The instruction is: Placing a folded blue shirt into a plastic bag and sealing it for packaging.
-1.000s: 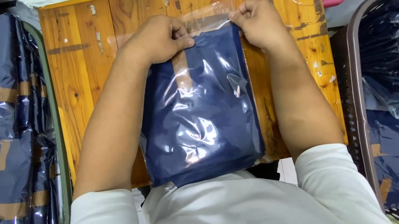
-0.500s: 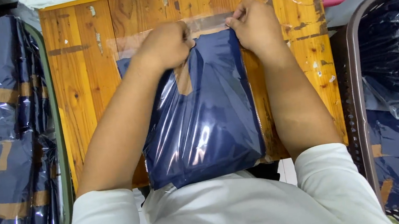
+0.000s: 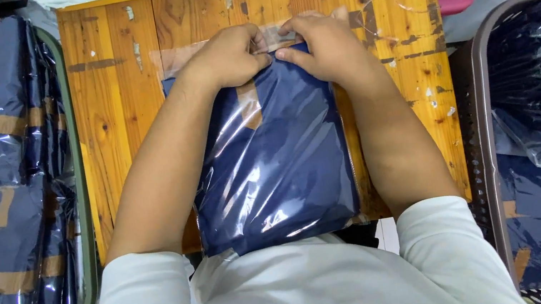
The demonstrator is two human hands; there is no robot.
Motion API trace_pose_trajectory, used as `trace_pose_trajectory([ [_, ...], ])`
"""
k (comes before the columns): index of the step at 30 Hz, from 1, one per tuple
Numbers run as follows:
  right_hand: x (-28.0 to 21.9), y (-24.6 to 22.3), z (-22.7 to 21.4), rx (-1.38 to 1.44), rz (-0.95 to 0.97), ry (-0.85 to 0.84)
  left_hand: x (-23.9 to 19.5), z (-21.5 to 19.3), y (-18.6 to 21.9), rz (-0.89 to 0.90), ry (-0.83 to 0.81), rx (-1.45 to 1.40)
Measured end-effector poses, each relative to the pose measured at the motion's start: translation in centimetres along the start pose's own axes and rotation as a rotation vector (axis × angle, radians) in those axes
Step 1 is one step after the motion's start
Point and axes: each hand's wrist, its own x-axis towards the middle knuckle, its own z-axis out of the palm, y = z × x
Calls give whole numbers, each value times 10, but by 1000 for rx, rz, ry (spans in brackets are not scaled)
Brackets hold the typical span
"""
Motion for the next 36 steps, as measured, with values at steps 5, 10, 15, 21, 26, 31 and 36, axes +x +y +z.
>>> trace_pose_trajectory([
  [5,2,2,-2,-143,52,-17,-2,-1,-4,34,1,216],
  [10,2,-4,-6,-172,69,-13,-12,-4,-5,65,64,246],
  [15,-5,3,-6,-71,7,57,-33,-18,-21,75,154,268],
  [21,-5,3,5,-72,-67,159,-52,-33,-59,-7,177,3],
  [26,3,-24,14,-18,-133,164,-49,-33,-65,7,153,-137],
  [31,4,-23,20,-55,-78,119,-43,-34,-64,-9,107,-137],
  [36,1,-17,18,-151,-14,105,-46,-38,-58,-28,69,-180],
])
